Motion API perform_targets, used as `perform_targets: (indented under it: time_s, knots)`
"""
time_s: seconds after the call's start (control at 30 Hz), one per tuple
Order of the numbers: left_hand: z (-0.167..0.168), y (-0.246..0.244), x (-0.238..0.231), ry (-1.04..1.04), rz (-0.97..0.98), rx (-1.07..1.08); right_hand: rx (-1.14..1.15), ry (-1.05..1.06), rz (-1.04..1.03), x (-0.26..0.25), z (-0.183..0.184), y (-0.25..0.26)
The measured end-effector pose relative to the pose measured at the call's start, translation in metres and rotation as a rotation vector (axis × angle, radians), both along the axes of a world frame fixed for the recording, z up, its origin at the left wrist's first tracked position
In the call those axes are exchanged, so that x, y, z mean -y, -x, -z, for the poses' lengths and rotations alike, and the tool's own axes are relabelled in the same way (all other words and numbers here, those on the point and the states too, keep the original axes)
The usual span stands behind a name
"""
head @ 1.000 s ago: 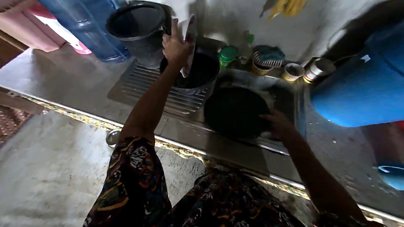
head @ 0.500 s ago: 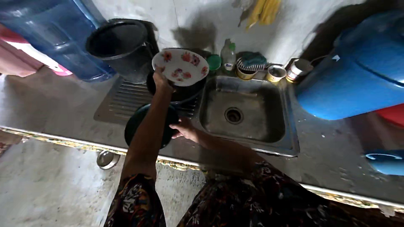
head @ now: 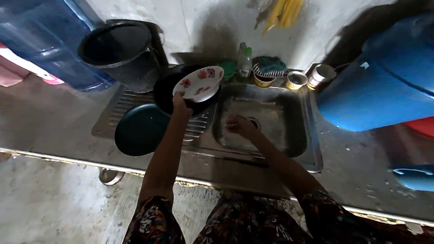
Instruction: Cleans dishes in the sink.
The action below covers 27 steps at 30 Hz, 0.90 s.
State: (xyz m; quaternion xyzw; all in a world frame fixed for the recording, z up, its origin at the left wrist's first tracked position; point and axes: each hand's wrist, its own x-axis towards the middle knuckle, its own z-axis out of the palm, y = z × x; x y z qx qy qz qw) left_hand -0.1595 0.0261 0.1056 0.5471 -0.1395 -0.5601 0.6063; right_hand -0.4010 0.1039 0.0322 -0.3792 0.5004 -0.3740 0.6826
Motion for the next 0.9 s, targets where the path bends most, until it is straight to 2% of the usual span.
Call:
perform_targets:
  time_s: [0.07, 0.17, 0.27, 0.37, 0.43, 0.53, 0.6, 0.67, 0.73, 0.77, 0.9]
  knots:
    - [-0.001, 0.011, -0.006, 0.001, 0.058, -0.072, 0.092, 0.021, 0.078, 0.017, -0.006, 0.015]
    - [0.004, 0.029, -0.013, -0.070, 0.088, -0.097, 0.143, 0.011, 0.124, 0.029, -0.034, 0.020]
    - [0.010, 0.045, -0.023, -0.110, 0.115, -0.113, 0.110, 0.044, 0.051, 0.030, -0.046, 0.021]
    - [0.012, 0.066, -0.038, -0.132, 0.187, -0.079, 0.107, 0.057, 0.064, 0.020, -0.047, 0.022]
    - [0.014, 0.083, -0.050, -0.137, 0.221, -0.060, 0.069, 0.032, 0.133, 0.011, -0.043, 0.031]
    - [0.019, 0.112, -0.064, -0.140, 0.212, -0.148, -0.049, -0.024, 0.351, -0.002, -0.033, 0.044]
    - [0.027, 0.127, -0.071, -0.173, 0.228, -0.144, -0.044, -0.101, 0.426, -0.009, -0.023, 0.055]
    - [0.034, 0.139, -0.075, -0.251, 0.302, -0.106, 0.130, -0.213, 0.391, -0.008, -0.005, 0.064]
    - [0.039, 0.151, -0.077, -0.296, 0.336, -0.065, 0.287, -0.267, 0.245, 0.000, 0.017, 0.066]
    - [0.041, 0.156, -0.078, -0.296, 0.321, -0.046, 0.212, -0.241, 0.177, 0.004, 0.024, 0.067]
    - [0.050, 0.156, -0.076, -0.182, 0.194, 0.174, -0.517, 0.117, 0.053, -0.003, 0.051, 0.086]
